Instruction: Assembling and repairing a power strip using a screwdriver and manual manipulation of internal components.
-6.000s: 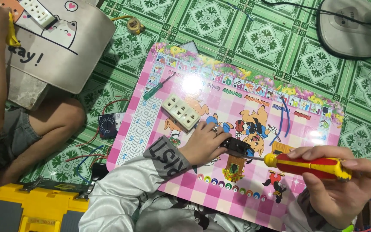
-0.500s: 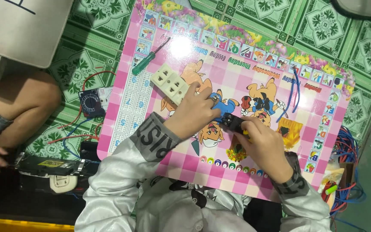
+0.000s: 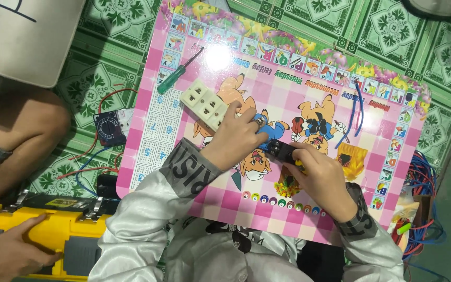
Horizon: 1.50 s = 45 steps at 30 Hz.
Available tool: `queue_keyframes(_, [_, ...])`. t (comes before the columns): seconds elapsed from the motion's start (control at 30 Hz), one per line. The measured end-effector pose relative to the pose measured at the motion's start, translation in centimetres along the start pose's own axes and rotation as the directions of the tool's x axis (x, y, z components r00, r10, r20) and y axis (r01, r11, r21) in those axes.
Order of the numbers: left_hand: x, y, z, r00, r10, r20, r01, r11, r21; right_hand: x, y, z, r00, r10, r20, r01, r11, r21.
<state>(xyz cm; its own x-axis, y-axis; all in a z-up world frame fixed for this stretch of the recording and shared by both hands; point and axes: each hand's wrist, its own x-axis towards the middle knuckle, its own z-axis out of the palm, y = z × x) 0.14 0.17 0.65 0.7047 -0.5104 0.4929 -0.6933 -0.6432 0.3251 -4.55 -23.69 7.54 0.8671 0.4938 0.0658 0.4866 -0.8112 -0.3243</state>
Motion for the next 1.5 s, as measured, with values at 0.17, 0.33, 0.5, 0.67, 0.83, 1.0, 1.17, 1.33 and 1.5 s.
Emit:
queue_keyframes(0.17, [0.3, 0.0, 0.7, 0.996, -0.075, -0.051, 0.073, 0.996, -0.045, 0.1, -0.1, -0.2, 1.000, 0.006, 0.008, -0.006, 1.000, 0.021])
queue_keyframes(0.33, [0.5, -0.1, 0.6, 0.994, -0.100, -0.040, 0.096, 0.992, -0.082, 0.6, -0.4, -0.5, 1.000, 0.004, 0.011, -0.004, 0.999, 0.032])
queue_keyframes(0.5, [0.1, -0.1, 1.2, 0.995, -0.101, -0.013, 0.100, 0.992, -0.079, 0.7, -0.2, -0.4, 1.000, -0.022, 0.013, 0.021, 0.996, 0.092])
queue_keyframes(0.67, [-0.5, 0.1, 2.1, 0.996, -0.092, 0.002, 0.092, 0.992, -0.081, 0.5, 0.0, -0.2, 1.000, -0.031, 0.002, 0.031, 0.996, 0.089])
queue_keyframes(0.83, [-0.4, 0.4, 1.7, 0.997, -0.076, 0.018, 0.077, 0.994, -0.072, 0.5, 0.1, -0.1, 0.999, -0.033, -0.002, 0.033, 0.995, 0.093])
queue_keyframes(1.0, [-0.5, 0.7, 1.9, 0.998, -0.051, 0.023, 0.052, 0.997, -0.056, 0.4, 0.1, 0.2, 1.000, -0.026, 0.007, 0.025, 0.997, 0.074])
queue_keyframes(1.17, [-0.6, 0.4, 2.1, 0.999, -0.032, 0.028, 0.033, 0.998, -0.061, 1.7, -0.9, -2.1, 0.999, -0.014, 0.050, 0.004, 0.981, 0.192])
queue_keyframes(1.33, [0.6, 0.8, -1.0, 0.983, -0.057, 0.174, 0.078, 0.990, -0.115, 0.2, -0.1, -5.7, 0.979, 0.114, -0.169, -0.041, 0.922, 0.385])
queue_keyframes(1.5, [1.0, 1.0, -1.5, 0.983, 0.058, 0.173, -0.057, 0.998, -0.010, -2.7, 0.8, -10.0, 0.613, 0.297, -0.732, 0.453, 0.627, 0.634])
